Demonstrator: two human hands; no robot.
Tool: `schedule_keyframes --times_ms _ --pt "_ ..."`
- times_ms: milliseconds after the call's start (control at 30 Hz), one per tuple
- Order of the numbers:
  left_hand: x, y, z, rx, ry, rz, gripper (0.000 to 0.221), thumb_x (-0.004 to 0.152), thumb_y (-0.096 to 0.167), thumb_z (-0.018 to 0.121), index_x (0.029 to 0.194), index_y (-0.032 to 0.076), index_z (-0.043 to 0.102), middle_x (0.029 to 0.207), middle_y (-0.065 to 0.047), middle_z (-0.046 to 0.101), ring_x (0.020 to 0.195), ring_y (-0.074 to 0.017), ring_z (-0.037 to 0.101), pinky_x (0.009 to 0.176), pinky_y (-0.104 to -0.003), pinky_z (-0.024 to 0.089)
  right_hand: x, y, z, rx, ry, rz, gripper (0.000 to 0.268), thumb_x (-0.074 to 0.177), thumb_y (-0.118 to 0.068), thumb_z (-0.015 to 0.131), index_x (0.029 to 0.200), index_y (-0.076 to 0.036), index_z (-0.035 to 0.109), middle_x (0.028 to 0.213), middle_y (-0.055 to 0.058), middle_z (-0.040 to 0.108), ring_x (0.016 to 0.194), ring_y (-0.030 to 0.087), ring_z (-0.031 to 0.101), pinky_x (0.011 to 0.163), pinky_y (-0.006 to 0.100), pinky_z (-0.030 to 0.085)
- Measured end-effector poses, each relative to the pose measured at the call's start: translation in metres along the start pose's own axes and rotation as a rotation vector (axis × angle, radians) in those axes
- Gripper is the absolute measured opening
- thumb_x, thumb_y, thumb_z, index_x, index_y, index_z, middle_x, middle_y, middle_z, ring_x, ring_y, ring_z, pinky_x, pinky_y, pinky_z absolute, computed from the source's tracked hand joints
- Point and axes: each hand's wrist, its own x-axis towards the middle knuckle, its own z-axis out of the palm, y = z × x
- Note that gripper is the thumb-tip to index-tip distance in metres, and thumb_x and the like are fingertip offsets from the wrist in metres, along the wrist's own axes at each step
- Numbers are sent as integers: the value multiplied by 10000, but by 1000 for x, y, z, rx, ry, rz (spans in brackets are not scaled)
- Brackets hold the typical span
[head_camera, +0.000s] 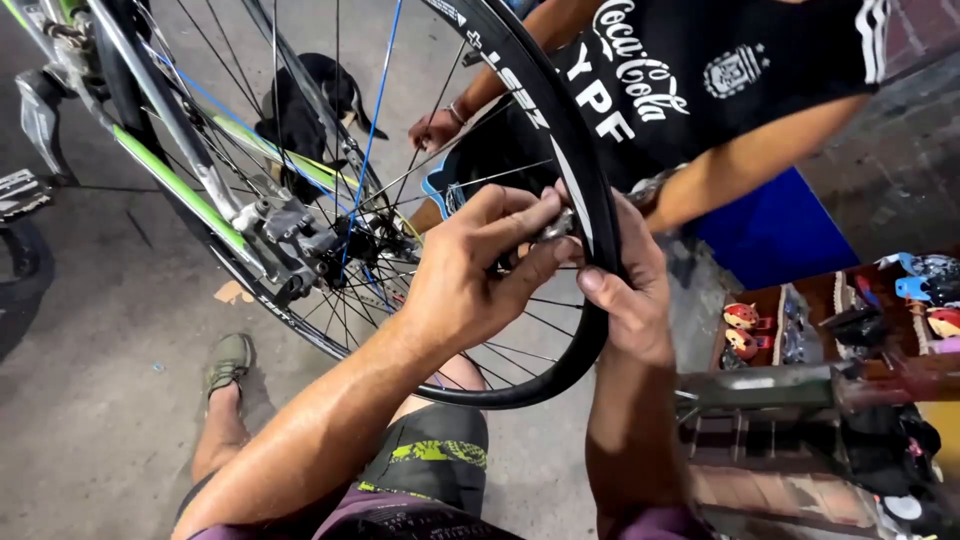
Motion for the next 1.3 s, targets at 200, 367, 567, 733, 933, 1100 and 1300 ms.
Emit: schedule_keyframes --times_ms 200,367,567,733,933,1100,1300 --pt "-12 -24 13 -227 95 -115 681 799 135 919 1416 170 635 914 -52 782 638 -130 614 609 -289 547 -4 36 -38 51 78 5 652 849 -129 732 1430 87 528 1124 274 699 935 292 759 863 437 647" --pt "-14 -29 13 -168 140 24 426 903 176 847 1303 158 702 868 -78 755 640 -208 663 611 -312 558 -16 34 -29 75 113 29 641 852 -139 752 1423 56 536 1105 236 717 963 276 776 894 432 646" --pt "-10 -24 15 -264 215 -104 167 1019 252 720 1168 174 722 749 -12 744 625 -163 672 633 -288 561 2 16 4 192 -35 -80 661 931 -101 677 1524 12 408 1392 292 568 1282 421 641 1124 616 517" --pt "-9 -21 6 -348 162 -227 253 1022 396 670 924 179 758 604 10 704 536 -82 588 568 -257 504 -1 26 -20 176 -100 -54 613 933 -73 635 1492 45 413 1324 303 608 1212 442 685 1068 620 550" --pt "-19 -35 15 -146 244 81 447 897 195 867 1293 105 682 740 -42 651 643 -215 680 627 -326 585 -21 44 -45 161 21 -24 712 891 -118 704 1511 102 431 1222 309 650 1095 320 714 948 418 605" --pt "-21 -38 22 -146 272 185 243 1060 201 669 1273 87 685 855 -102 691 840 -348 756 723 -389 624 -17 32 -34 -14 29 -72 682 886 -146 685 1489 66 446 1191 326 658 1102 346 715 975 526 616" --pt "-11 -19 3 -343 133 -245 354 1040 462 574 905 175 731 624 -3 719 562 -151 713 560 -281 534 -8 21 3 190 -29 -97 703 923 -96 650 1559 66 397 1341 341 574 1132 439 697 1001 615 592"
